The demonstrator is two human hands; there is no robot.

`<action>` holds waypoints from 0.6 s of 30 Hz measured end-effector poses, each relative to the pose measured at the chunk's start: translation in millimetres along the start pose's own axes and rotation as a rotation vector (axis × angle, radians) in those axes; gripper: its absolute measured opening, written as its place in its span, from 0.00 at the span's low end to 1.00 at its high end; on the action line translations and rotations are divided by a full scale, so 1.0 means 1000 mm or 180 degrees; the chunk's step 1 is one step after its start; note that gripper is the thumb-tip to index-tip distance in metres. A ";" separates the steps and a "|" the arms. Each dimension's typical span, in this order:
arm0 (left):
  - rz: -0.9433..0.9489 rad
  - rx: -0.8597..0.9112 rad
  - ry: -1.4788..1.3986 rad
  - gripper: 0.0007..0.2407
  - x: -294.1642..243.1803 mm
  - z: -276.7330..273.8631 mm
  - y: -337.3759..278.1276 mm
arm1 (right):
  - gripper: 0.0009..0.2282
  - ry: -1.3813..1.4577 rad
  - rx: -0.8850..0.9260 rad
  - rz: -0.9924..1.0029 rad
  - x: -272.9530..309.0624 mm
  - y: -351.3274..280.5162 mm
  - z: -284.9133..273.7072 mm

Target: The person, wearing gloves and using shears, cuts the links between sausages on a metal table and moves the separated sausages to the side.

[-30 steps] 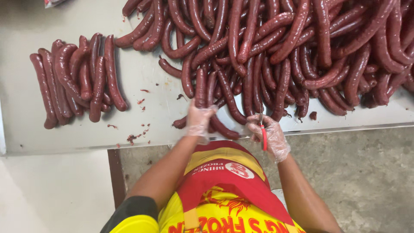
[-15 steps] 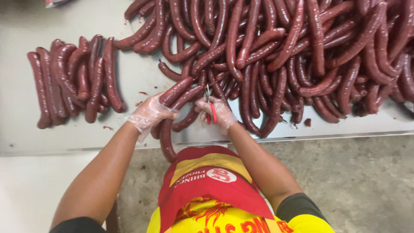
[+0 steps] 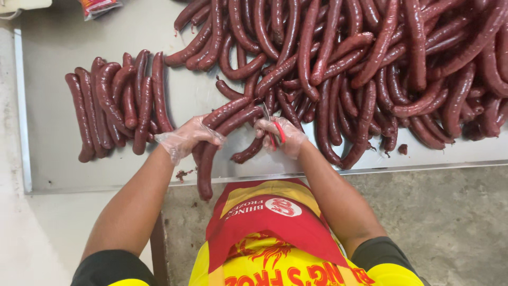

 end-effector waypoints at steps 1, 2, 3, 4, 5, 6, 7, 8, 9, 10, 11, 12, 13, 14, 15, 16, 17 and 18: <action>-0.0213 -0.0034 -0.0119 0.25 0.005 -0.005 -0.002 | 0.11 0.0153 0.0146 0.0021 0.001 -0.001 0.005; -0.0420 -0.0065 -0.0235 0.25 0.010 -0.011 -0.005 | 0.11 0.0307 0.0290 0.0036 0.001 0.000 0.011; -0.0627 -0.0096 -0.0351 0.25 0.016 -0.015 -0.008 | 0.10 0.0461 0.0435 0.0053 0.001 0.002 0.016; -0.0569 -0.0016 -0.0598 0.26 0.020 -0.015 -0.009 | 0.10 0.0351 0.0258 -0.0069 -0.001 0.009 0.020; -0.0511 0.0065 -0.0844 0.26 0.025 -0.014 -0.009 | 0.09 0.0241 0.0081 -0.0190 -0.004 0.018 0.027; -0.0455 0.0156 -0.1098 0.27 0.030 -0.013 -0.009 | 0.09 0.0125 -0.0107 -0.0307 -0.008 0.026 0.032; -0.0455 0.0199 -0.1225 0.27 0.035 -0.014 -0.009 | 0.09 0.0212 -0.0150 -0.0359 -0.011 0.034 0.037; -0.0458 0.0235 -0.1349 0.27 0.038 -0.015 -0.010 | 0.09 0.0304 -0.0188 -0.0408 -0.015 0.041 0.043; -0.0460 0.0271 -0.1472 0.27 0.041 -0.015 -0.011 | 0.09 0.0396 -0.0227 -0.0458 -0.017 0.046 0.048; -0.0496 0.0273 -0.1542 0.27 0.043 -0.015 -0.013 | 0.09 0.0223 -0.0358 -0.0503 -0.019 0.049 0.050; -0.0532 0.0275 -0.1611 0.27 0.044 -0.015 -0.016 | 0.09 0.0049 -0.0489 -0.0546 -0.020 0.050 0.052; -0.0568 0.0277 -0.1682 0.28 0.044 -0.014 -0.017 | 0.09 -0.0126 -0.0620 -0.0588 -0.020 0.049 0.053; -0.0582 0.0268 -0.1655 0.28 0.044 -0.014 -0.018 | 0.10 -0.0114 -0.0584 -0.0639 -0.020 0.048 0.056; -0.0591 0.0259 -0.1634 0.28 0.043 -0.013 -0.019 | 0.10 -0.0109 -0.0546 -0.0691 -0.019 0.047 0.058; -0.0600 0.0250 -0.1613 0.28 0.042 -0.013 -0.019 | 0.11 -0.0105 -0.0509 -0.0743 -0.018 0.046 0.060; -0.0595 0.0189 -0.1549 0.28 0.042 -0.012 -0.018 | 0.11 -0.0045 -0.0557 -0.0730 -0.017 0.046 0.062; -0.0590 0.0128 -0.1485 0.28 0.041 -0.012 -0.017 | 0.11 0.0015 -0.0605 -0.0718 -0.016 0.046 0.064; -0.0590 0.0069 -0.1423 0.27 0.042 -0.013 -0.018 | 0.11 0.0073 -0.0657 -0.0700 -0.016 0.046 0.065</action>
Point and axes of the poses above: each hand's wrist, its own y-axis towards the middle knuckle, its own z-axis out of the palm, x = y × z, the point moved 4 cm from there along y, towards the middle knuckle, and after that the axes turned 11 degrees about -x, right-handed, at the moved point
